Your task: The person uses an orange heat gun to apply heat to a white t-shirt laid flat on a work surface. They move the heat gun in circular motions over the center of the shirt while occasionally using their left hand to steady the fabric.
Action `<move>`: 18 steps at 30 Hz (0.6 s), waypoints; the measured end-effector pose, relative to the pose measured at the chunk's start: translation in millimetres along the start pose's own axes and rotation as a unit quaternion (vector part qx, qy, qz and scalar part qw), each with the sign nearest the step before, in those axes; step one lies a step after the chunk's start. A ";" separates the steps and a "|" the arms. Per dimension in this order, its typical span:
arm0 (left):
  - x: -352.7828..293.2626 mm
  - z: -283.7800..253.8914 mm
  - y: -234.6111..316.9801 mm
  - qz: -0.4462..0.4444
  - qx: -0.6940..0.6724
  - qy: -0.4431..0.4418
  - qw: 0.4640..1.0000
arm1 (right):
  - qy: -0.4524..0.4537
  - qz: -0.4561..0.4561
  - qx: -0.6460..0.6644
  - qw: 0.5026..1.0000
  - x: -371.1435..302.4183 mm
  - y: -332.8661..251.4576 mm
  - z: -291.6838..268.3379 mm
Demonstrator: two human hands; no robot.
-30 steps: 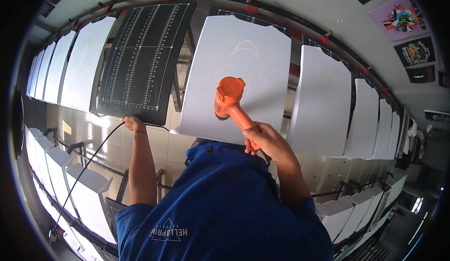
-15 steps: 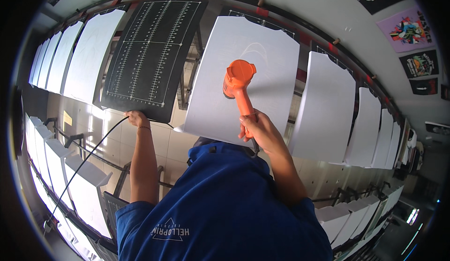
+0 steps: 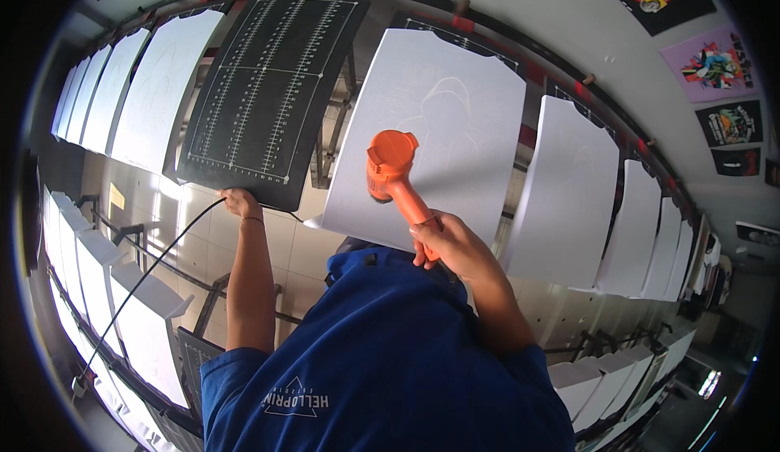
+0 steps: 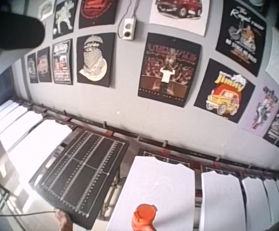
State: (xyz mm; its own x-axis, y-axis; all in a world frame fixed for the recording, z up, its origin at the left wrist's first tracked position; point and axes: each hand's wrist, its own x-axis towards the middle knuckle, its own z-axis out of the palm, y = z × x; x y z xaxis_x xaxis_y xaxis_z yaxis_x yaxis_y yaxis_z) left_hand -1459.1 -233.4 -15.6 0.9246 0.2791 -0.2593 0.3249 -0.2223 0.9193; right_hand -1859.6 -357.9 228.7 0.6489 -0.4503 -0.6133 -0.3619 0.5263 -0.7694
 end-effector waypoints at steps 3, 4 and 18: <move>5.6 2.4 -1.8 -0.027 0.027 0.013 0.999 | 0.014 -0.004 -0.005 1.000 -1.6 2.0 6.2; 10.5 2.3 -6.8 -0.014 0.017 0.011 1.000 | 0.009 -0.009 -0.002 1.000 0.0 -0.8 7.2; 13.4 3.8 -10.4 -0.007 0.021 0.028 0.999 | -0.039 -0.016 0.004 0.999 21.8 -2.7 16.0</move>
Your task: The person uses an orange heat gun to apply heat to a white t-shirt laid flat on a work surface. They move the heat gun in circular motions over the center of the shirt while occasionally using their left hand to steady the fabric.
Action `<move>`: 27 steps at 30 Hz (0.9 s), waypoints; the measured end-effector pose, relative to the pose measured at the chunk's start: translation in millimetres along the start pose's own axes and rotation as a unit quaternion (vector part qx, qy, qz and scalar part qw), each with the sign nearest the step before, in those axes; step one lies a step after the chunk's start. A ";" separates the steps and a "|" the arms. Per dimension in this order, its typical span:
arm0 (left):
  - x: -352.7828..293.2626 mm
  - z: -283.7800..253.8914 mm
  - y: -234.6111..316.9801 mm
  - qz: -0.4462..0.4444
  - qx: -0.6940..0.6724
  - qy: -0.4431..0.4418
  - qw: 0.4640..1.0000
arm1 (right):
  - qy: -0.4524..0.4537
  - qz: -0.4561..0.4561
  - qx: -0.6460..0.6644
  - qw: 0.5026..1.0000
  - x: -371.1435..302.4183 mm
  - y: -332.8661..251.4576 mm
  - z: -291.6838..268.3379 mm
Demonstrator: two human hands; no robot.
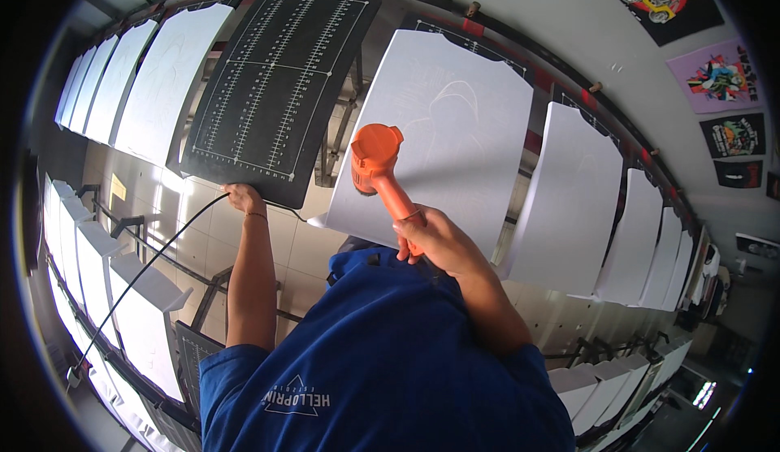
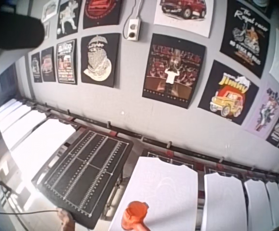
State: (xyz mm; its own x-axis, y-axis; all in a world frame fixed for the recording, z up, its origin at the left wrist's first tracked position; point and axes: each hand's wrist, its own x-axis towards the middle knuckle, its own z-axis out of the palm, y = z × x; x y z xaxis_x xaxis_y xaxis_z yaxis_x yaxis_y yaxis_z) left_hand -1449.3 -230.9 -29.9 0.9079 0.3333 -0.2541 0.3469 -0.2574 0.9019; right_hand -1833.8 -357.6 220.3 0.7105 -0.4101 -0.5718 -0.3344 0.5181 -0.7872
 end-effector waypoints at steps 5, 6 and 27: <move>-9.6 -1.2 7.9 -0.015 -0.009 -0.021 1.000 | 0.006 -0.015 -0.013 1.000 2.0 0.6 -0.5; -11.7 -1.7 10.3 -0.015 -0.008 -0.032 0.999 | 0.016 -0.013 0.014 1.000 0.8 -3.2 -1.7; -17.4 -0.8 14.1 -0.015 -0.089 -0.023 0.996 | 0.082 -0.054 -0.051 0.994 27.6 -19.9 -12.4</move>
State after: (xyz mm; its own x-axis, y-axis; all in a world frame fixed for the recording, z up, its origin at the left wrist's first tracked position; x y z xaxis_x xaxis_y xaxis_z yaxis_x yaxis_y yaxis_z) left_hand -1460.4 -239.6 -12.4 0.9090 0.2962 -0.2933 0.3301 -0.0821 0.9404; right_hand -1815.1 -388.6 217.3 0.6386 -0.5804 -0.5053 -0.3274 0.3893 -0.8610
